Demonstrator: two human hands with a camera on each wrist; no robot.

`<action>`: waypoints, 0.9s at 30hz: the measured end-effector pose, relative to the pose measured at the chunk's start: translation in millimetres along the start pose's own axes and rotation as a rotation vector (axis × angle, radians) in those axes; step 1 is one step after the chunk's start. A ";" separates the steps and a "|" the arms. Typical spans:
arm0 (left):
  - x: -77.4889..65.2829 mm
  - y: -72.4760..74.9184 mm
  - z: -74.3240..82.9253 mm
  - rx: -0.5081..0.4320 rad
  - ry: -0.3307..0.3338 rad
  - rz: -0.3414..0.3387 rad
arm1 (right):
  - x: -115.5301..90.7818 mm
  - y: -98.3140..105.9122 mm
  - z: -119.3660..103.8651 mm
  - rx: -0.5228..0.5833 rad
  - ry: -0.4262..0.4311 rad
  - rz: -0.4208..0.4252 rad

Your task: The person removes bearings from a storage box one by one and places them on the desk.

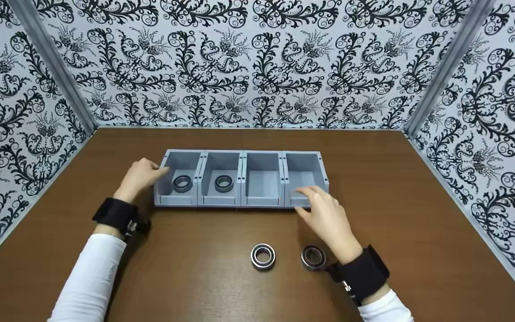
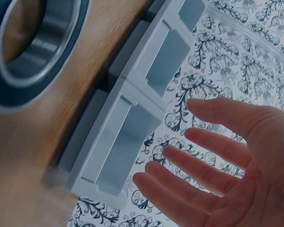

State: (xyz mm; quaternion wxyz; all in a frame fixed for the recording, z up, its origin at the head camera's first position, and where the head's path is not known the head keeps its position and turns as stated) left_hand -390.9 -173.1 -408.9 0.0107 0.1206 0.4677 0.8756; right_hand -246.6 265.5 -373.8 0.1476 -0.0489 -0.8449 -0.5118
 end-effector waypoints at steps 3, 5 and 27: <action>0.1 0.2 -0.1 -0.003 0.000 0.001 | 1.7 2.6 6.0 0.002 -0.031 0.008; 0.0 0.5 0.1 -0.003 0.001 0.000 | 3.3 3.9 10.1 0.000 -0.041 0.018; -0.2 0.3 -0.3 0.002 0.010 -0.008 | 17.1 10.5 51.2 0.025 -0.171 0.058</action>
Point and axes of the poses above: each hand's wrist, its own x-axis towards the middle knuckle, its own y-axis out of the back of the hand, z = x × y, the point moved 3 cm from there along x, towards the middle knuckle, and after that the axes turned 12 degrees about -y, right-handed, at the moved point
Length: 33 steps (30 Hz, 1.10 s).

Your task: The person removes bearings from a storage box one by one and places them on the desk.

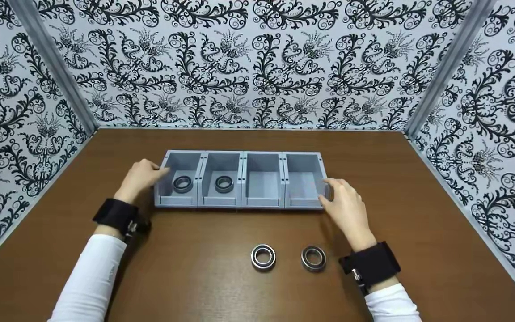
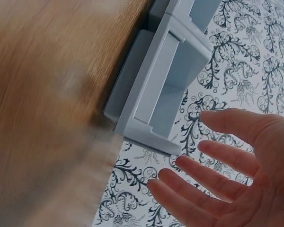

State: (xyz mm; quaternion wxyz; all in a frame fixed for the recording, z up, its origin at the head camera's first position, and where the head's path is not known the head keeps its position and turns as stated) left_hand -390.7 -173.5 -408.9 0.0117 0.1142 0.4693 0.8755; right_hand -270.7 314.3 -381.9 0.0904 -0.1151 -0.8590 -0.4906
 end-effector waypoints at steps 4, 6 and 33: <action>0.5 0.1 -0.3 0.005 0.001 -0.002 | 4.4 -1.2 5.2 0.029 -0.029 -0.013; 0.3 0.1 -0.2 0.004 0.003 -0.003 | 7.0 -2.2 7.4 0.043 -0.044 -0.027; -0.2 0.4 2.2 -0.001 0.004 0.006 | 44.0 -21.5 21.8 0.044 -0.150 -0.169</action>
Point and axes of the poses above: each hand's wrist, its own x-axis towards the middle knuckle, its own y-axis out of the back of the hand, z = x × y, the point moved 3 cm from there along x, towards the middle knuckle, and after that the axes turned 12 degrees about -y, right-handed, at the moved point
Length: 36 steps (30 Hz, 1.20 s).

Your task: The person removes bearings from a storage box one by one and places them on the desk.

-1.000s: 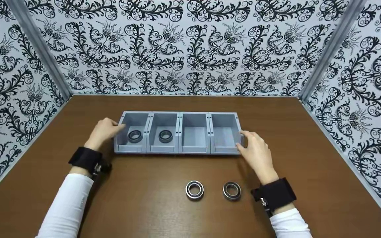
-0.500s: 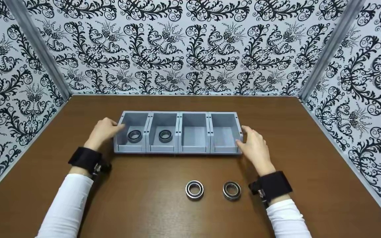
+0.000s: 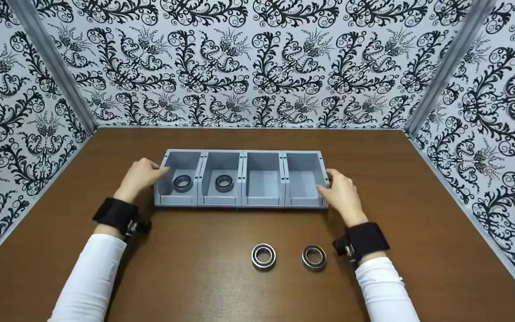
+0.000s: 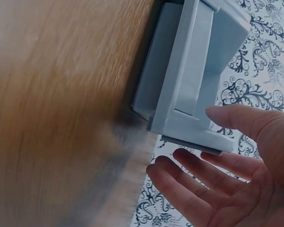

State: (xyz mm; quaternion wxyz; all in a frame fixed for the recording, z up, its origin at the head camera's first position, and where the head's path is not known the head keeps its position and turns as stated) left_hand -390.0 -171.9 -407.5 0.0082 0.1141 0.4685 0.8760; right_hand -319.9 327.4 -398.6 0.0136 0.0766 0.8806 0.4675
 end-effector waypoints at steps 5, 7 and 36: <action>0.3 -1.5 -1.1 0.000 -0.003 -0.004 | 7.7 -3.4 2.2 0.012 0.000 -0.018; 0.2 -2.1 -1.4 0.001 -0.006 -0.006 | 11.0 -4.3 2.3 0.014 0.007 -0.021; -0.2 -1.3 -2.6 -0.004 -0.006 0.004 | 32.8 -9.0 4.8 0.018 -0.016 -0.132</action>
Point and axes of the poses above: each hand's wrist, its own x-axis towards the middle knuckle, its own y-axis out of the back of the hand, z = x × y, the point moved 3 cm from there along x, towards the middle knuckle, and after that the axes turned 12 degrees about -y, right-handed, at the moved point
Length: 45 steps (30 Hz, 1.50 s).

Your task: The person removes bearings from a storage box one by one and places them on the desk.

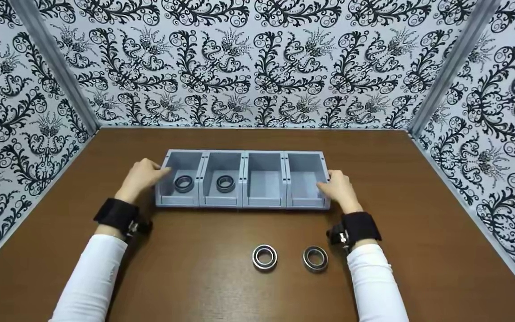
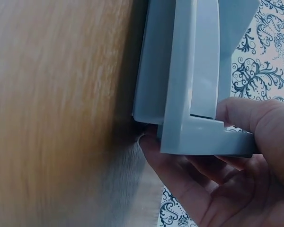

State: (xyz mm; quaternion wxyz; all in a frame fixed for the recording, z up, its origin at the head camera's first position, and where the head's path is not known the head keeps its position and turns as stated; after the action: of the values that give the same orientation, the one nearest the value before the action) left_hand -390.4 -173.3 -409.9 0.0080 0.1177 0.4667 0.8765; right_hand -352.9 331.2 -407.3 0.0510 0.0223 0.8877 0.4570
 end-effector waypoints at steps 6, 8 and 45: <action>0.0 0.6 1.3 0.001 0.001 0.005 | 1.9 1.3 -0.1 0.000 0.008 0.001; 0.3 0.7 2.0 0.001 0.001 0.005 | 2.5 1.8 0.3 -0.002 0.003 -0.005; 1.2 1.3 0.0 0.004 0.021 -0.030 | 0.8 -1.6 1.4 0.017 -0.043 -0.037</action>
State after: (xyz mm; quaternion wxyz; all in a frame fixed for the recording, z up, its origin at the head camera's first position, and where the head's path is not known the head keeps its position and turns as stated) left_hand -391.5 -174.0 -408.6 0.0159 0.1018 0.4701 0.8766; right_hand -353.6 331.5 -409.4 0.0782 0.0163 0.8905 0.4480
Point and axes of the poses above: each hand's wrist, its own x-axis towards the middle knuckle, its own y-axis out of the back of the hand, z = x × y, the point moved 3 cm from there along x, towards the middle knuckle, and after that the axes turned 12 degrees about -y, right-handed, at the moved point
